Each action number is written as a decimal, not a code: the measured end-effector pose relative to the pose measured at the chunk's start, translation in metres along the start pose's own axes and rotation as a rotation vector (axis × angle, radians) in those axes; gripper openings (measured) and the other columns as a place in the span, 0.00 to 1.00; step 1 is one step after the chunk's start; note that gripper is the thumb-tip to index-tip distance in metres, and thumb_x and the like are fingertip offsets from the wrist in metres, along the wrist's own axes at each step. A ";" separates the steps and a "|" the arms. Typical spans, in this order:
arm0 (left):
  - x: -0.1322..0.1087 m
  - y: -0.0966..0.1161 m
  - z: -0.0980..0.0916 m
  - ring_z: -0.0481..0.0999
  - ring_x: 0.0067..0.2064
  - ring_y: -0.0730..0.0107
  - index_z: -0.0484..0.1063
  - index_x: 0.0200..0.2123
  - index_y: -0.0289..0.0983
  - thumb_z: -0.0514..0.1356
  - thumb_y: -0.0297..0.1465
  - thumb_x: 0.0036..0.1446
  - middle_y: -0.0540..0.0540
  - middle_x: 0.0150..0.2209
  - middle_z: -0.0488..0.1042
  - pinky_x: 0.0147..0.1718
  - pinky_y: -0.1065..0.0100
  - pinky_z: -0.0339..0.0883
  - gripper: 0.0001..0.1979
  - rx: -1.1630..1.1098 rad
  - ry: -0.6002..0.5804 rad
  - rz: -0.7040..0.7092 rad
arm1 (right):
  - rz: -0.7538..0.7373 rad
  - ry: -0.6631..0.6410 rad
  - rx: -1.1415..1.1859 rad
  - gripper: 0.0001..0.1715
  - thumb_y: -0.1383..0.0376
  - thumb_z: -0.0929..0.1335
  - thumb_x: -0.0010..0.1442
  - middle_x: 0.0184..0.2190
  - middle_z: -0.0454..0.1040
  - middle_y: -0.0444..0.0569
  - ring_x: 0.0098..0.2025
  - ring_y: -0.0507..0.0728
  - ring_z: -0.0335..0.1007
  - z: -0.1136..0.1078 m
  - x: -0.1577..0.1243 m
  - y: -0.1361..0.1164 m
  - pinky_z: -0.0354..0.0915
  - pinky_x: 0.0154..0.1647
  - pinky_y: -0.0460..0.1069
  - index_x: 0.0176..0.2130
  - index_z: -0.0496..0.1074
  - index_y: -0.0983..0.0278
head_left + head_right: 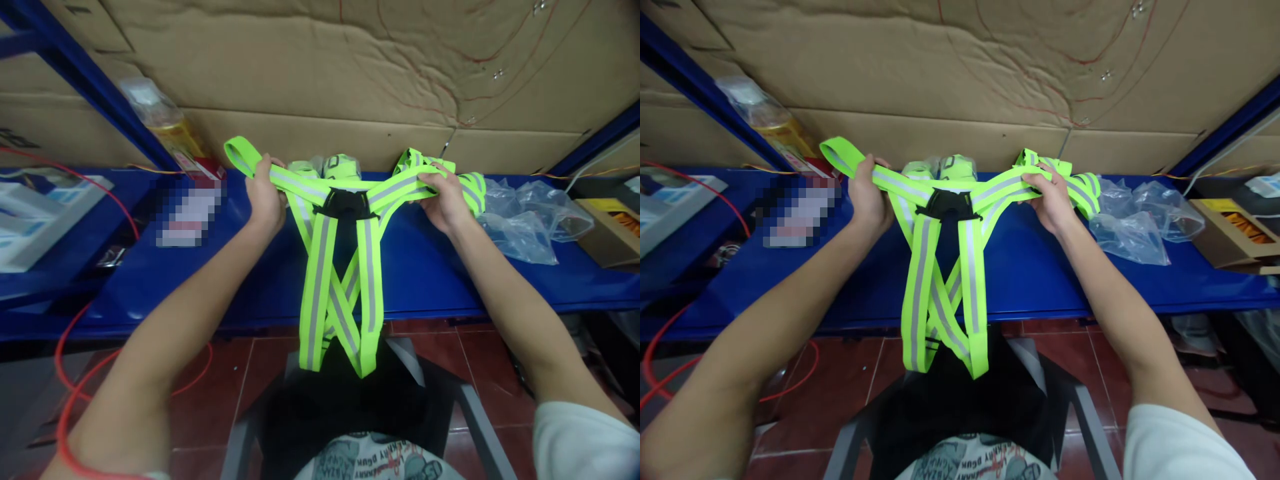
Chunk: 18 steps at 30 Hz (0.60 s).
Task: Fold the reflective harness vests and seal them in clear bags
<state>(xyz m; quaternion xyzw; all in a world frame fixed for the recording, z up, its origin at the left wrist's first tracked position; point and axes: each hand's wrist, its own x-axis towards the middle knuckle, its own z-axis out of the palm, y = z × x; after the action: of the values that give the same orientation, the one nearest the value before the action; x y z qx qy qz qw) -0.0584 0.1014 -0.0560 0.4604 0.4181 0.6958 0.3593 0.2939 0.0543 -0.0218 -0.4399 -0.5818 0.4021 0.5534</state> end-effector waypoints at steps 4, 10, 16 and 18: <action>0.000 -0.004 0.002 0.81 0.39 0.58 0.70 0.29 0.44 0.61 0.64 0.58 0.46 0.28 0.75 0.34 0.60 0.70 0.29 -0.019 0.053 -0.002 | 0.058 0.033 -0.043 0.30 0.40 0.79 0.52 0.36 0.80 0.50 0.30 0.60 0.73 0.003 0.002 0.016 0.70 0.22 0.57 0.38 0.67 0.54; -0.003 0.012 0.008 0.82 0.44 0.59 0.61 0.30 0.43 0.47 0.71 0.63 0.47 0.29 0.76 0.39 0.59 0.72 0.36 0.074 0.005 -0.031 | 0.078 -0.020 -0.036 0.31 0.36 0.74 0.54 0.33 0.74 0.47 0.36 0.62 0.74 -0.005 0.010 0.023 0.72 0.33 0.58 0.34 0.64 0.55; 0.002 0.020 0.003 0.77 0.41 0.56 0.53 0.28 0.45 0.45 0.81 0.49 0.48 0.23 0.73 0.41 0.53 0.69 0.43 -0.012 -0.026 -0.116 | 0.022 -0.079 -0.004 0.34 0.35 0.71 0.57 0.20 0.52 0.42 0.23 0.56 0.51 -0.007 0.004 0.008 0.61 0.28 0.55 0.26 0.56 0.55; 0.004 0.018 0.001 0.76 0.40 0.57 0.54 0.27 0.45 0.43 0.83 0.45 0.50 0.20 0.67 0.40 0.54 0.68 0.44 -0.009 -0.092 -0.099 | 0.004 -0.104 -0.017 0.33 0.38 0.72 0.59 0.20 0.48 0.41 0.22 0.54 0.45 -0.004 -0.001 0.003 0.55 0.26 0.54 0.23 0.56 0.56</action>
<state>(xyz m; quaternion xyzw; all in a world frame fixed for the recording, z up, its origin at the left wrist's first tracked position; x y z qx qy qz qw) -0.0609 0.0976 -0.0378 0.4688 0.4203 0.6573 0.4142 0.2983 0.0542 -0.0252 -0.4243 -0.6123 0.4208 0.5177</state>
